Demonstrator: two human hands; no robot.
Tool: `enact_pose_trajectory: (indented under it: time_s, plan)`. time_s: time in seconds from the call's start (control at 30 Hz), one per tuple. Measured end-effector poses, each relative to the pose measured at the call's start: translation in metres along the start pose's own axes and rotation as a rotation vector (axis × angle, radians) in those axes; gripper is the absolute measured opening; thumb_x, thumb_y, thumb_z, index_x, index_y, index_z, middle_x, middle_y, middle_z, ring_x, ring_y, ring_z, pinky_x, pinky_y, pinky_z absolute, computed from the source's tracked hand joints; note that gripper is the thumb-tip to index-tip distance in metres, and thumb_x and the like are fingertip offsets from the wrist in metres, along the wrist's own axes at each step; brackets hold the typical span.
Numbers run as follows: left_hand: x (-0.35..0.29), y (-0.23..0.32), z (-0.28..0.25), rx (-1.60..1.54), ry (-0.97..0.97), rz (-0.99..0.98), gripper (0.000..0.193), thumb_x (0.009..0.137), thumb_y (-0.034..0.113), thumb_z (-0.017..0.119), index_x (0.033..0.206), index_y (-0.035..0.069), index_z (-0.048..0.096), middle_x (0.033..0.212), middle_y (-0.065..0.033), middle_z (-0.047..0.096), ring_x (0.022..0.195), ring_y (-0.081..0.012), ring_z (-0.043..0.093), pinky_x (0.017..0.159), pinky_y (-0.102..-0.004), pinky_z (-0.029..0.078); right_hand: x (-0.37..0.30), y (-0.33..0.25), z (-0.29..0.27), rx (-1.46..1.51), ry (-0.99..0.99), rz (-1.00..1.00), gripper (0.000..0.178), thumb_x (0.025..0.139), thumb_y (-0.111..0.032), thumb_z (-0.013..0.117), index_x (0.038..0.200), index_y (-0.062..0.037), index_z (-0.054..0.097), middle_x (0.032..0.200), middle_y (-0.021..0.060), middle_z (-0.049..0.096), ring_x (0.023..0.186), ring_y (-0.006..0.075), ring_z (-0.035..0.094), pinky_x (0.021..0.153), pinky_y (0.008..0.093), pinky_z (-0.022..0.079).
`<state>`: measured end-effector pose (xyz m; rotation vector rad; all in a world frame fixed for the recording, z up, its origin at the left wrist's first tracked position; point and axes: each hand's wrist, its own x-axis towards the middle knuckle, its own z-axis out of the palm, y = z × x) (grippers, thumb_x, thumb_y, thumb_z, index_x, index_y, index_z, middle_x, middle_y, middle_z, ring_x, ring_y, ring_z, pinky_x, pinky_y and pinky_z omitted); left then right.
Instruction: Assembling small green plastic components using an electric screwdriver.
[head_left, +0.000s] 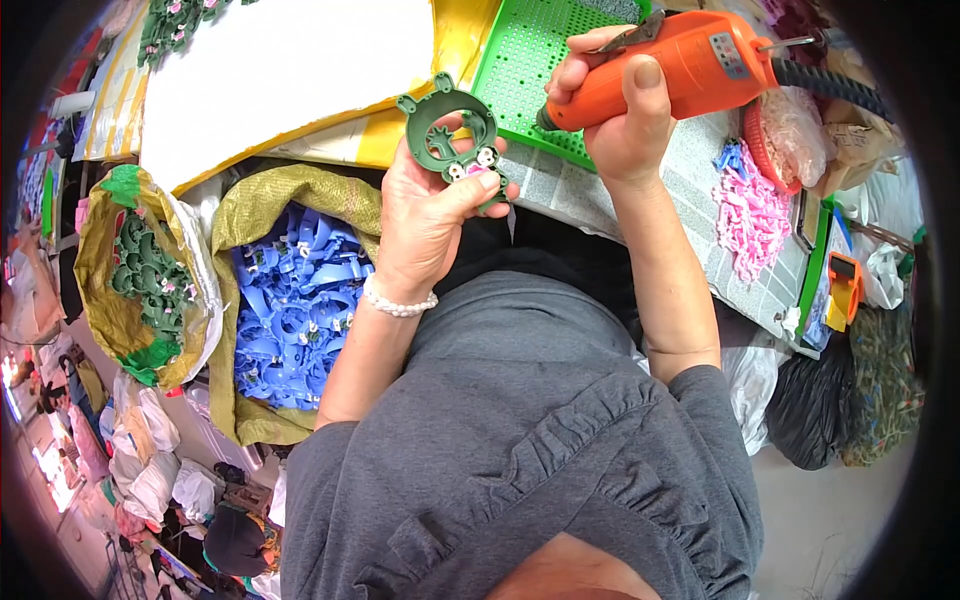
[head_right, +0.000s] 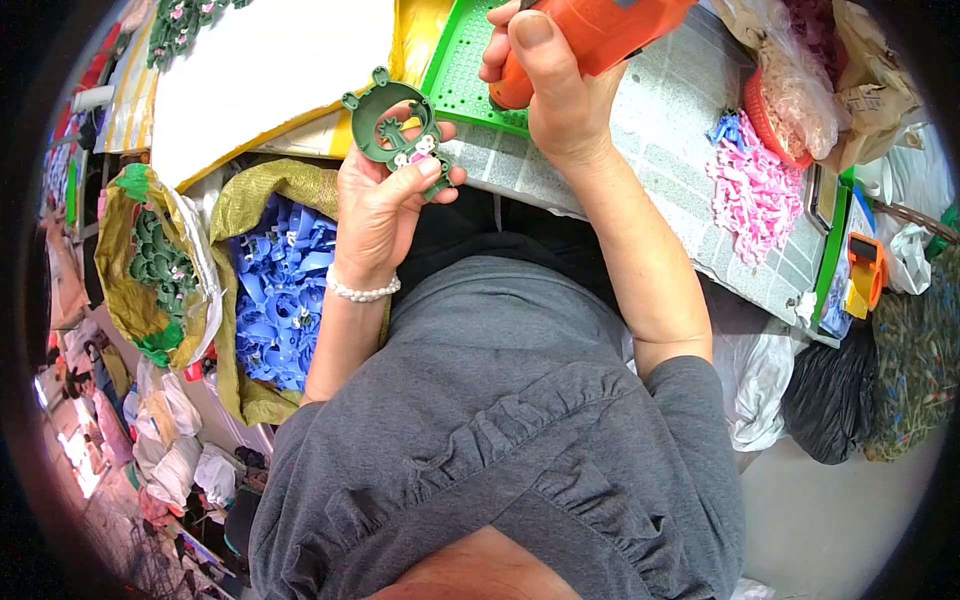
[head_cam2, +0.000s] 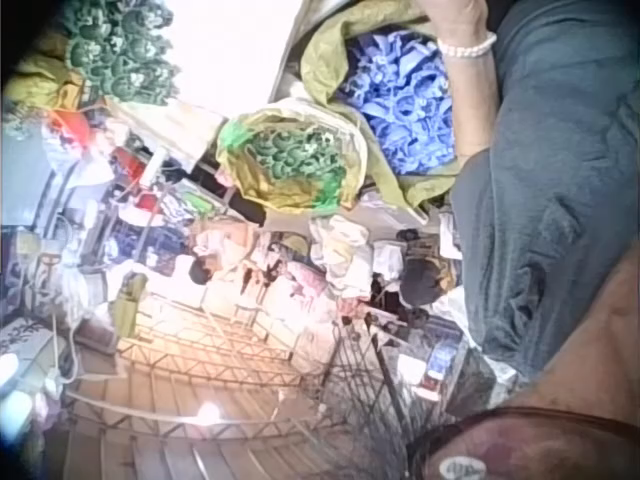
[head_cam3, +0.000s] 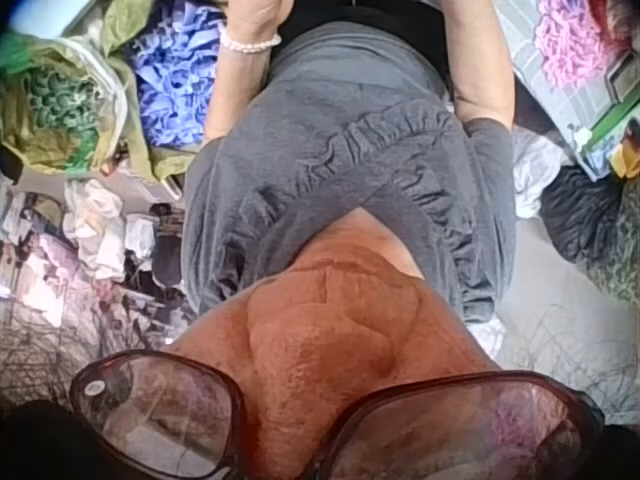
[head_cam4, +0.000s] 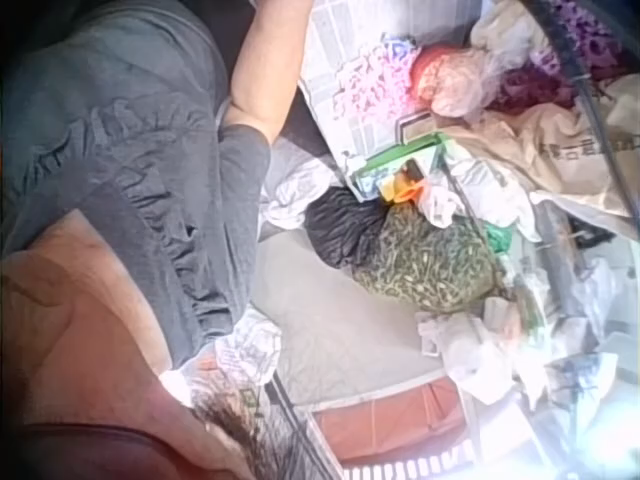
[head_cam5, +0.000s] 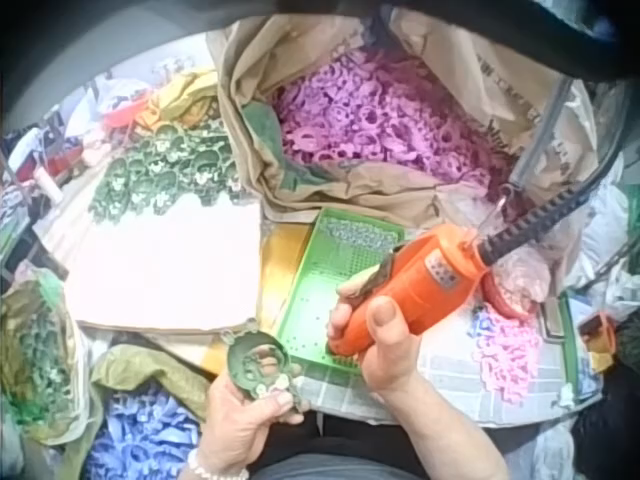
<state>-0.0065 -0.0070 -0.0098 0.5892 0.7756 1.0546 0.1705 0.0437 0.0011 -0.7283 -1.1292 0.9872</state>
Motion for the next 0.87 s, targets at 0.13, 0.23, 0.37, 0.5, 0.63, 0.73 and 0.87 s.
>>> enact_pose_trajectory:
  time_s: [0.13, 0.23, 0.37, 0.5, 0.63, 0.73, 0.87]
  plan:
    - [-0.001, -0.001, 0.000, -0.006, 0.005, -0.002, 0.052, 0.074, -0.005, 0.063, 0.120, 0.006, 0.042, 0.102, -0.0136, 0.058, 0.072, -0.0225, 0.065, 0.057, -0.0272, 0.057, 0.000, 0.001, -0.001, -0.012, -0.008, -0.005, 0.053, 0.080, -0.050, 0.052, 0.091, 0.0018, 0.055, 0.067, 0.0092, 0.055, 0.060, 0.0201, 0.053, 0.059, 0.0329, 0.045]
    - [-0.001, -0.001, 0.000, -0.013, 0.002, -0.006, 0.052, 0.073, -0.005, 0.063, 0.120, 0.006, 0.042, 0.103, -0.0139, 0.058, 0.072, -0.0227, 0.065, 0.057, -0.0271, 0.057, 0.000, 0.002, -0.003, 0.002, -0.008, 0.015, 0.054, 0.079, -0.051, 0.052, 0.092, 0.0020, 0.055, 0.067, 0.0092, 0.055, 0.060, 0.0203, 0.053, 0.060, 0.0337, 0.045]
    - [-0.001, -0.001, 0.000, -0.003, 0.008, 0.000, 0.052, 0.073, -0.005, 0.063, 0.119, 0.006, 0.042, 0.102, -0.0131, 0.057, 0.072, -0.0223, 0.065, 0.056, -0.0268, 0.056, 0.000, 0.001, -0.004, 0.009, 0.007, 0.019, 0.057, 0.079, -0.052, 0.051, 0.094, 0.0026, 0.054, 0.067, 0.0090, 0.055, 0.060, 0.0205, 0.053, 0.061, 0.0342, 0.045]
    - [-0.001, -0.001, 0.003, 0.029, 0.005, 0.018, 0.052, 0.073, -0.005, 0.063, 0.119, 0.006, 0.042, 0.100, -0.0112, 0.056, 0.072, -0.0211, 0.064, 0.056, -0.0265, 0.056, 0.001, -0.009, -0.005, 0.026, -0.002, -0.028, 0.061, 0.080, -0.055, 0.048, 0.095, 0.0038, 0.054, 0.068, 0.0095, 0.055, 0.061, 0.0210, 0.053, 0.062, 0.0352, 0.045]
    - [-0.003, 0.000, 0.004, 0.039, 0.014, 0.027, 0.052, 0.073, -0.005, 0.064, 0.119, 0.005, 0.042, 0.099, -0.0087, 0.055, 0.073, -0.0203, 0.064, 0.056, -0.0261, 0.056, 0.004, -0.028, -0.004, 0.099, -0.057, -0.103, 0.068, 0.081, -0.060, 0.044, 0.099, 0.0049, 0.054, 0.071, 0.0099, 0.055, 0.063, 0.0216, 0.052, 0.062, 0.0362, 0.044]
    - [-0.005, -0.001, 0.007, 0.070, 0.009, 0.027, 0.051, 0.074, -0.005, 0.064, 0.119, 0.003, 0.041, 0.099, -0.0052, 0.051, 0.074, -0.0190, 0.064, 0.057, -0.0256, 0.056, 0.003, -0.046, -0.003, 0.243, -0.197, -0.157, 0.081, 0.077, -0.071, 0.040, 0.104, 0.0045, 0.054, 0.076, 0.0087, 0.056, 0.069, 0.0211, 0.053, 0.070, 0.0383, 0.042]
    - [-0.005, -0.009, 0.012, 0.114, -0.039, 0.049, 0.052, 0.078, 0.001, 0.064, 0.124, 0.005, 0.040, 0.104, -0.0128, 0.059, 0.075, -0.0215, 0.065, 0.058, -0.0272, 0.056, -0.001, -0.080, 0.010, 0.296, -0.439, -0.185, 0.091, 0.074, -0.076, 0.038, 0.118, 0.0032, 0.047, 0.090, 0.0090, 0.058, 0.080, 0.0207, 0.054, 0.079, 0.0401, 0.040]
